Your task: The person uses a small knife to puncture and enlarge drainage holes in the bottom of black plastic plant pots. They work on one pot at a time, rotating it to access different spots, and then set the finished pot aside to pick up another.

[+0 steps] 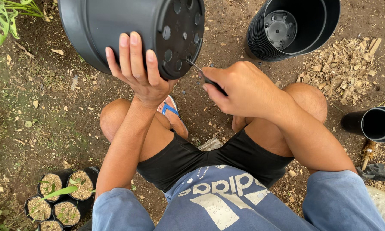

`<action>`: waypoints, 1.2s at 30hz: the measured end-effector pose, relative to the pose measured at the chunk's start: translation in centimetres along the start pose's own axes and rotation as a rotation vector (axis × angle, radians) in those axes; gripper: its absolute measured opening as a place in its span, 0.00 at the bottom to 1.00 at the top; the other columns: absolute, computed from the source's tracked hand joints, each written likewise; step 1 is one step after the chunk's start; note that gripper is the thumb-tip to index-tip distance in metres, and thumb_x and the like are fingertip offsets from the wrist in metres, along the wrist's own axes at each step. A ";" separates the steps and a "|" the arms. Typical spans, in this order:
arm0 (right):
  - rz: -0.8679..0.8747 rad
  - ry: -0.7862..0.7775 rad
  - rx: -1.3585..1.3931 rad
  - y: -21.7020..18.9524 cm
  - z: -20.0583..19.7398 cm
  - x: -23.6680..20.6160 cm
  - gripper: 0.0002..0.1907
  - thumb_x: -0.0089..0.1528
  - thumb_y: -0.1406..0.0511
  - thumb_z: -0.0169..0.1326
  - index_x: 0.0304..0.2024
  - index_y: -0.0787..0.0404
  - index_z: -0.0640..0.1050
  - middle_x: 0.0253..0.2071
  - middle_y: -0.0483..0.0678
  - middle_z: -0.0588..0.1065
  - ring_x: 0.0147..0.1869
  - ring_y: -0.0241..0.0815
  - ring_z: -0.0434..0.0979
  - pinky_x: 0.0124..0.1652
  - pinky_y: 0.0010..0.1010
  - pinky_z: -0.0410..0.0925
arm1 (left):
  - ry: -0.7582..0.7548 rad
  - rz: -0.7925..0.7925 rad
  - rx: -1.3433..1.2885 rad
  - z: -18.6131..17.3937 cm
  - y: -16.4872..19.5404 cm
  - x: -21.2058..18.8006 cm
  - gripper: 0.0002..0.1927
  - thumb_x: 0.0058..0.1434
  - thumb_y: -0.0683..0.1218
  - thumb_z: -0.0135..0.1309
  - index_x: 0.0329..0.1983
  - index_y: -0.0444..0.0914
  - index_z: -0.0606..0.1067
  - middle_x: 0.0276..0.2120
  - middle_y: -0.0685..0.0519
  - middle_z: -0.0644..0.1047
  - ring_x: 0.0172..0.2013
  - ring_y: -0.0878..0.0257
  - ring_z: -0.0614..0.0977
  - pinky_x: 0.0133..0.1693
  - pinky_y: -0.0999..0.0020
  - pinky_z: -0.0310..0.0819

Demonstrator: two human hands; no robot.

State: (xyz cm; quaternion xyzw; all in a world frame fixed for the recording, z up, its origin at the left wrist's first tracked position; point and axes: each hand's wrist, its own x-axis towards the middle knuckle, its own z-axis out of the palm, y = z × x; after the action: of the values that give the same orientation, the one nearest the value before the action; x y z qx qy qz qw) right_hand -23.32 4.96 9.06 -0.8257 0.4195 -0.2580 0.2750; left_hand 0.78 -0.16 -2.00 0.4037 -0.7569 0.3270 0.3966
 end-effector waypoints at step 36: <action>0.000 -0.025 0.057 0.1 -0.9 -0.4 0.16 0.63 0.65 0.61 0.51 0.67 0.81 0.19 0.54 0.73 0.20 0.51 0.75 0.21 0.38 0.66 | -0.006 -0.098 -0.171 -0.8 -0.7 0.7 0.51 0.70 0.74 0.62 0.74 0.39 0.50 0.70 0.39 0.58 0.72 0.44 0.61 0.73 0.37 0.49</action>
State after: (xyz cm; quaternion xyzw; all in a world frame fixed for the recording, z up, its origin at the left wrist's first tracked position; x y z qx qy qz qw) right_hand -24.15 5.02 9.54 -0.8207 0.4086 -0.2595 0.3036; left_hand 1.44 -0.05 -0.85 0.4057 -0.7625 0.2405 0.4429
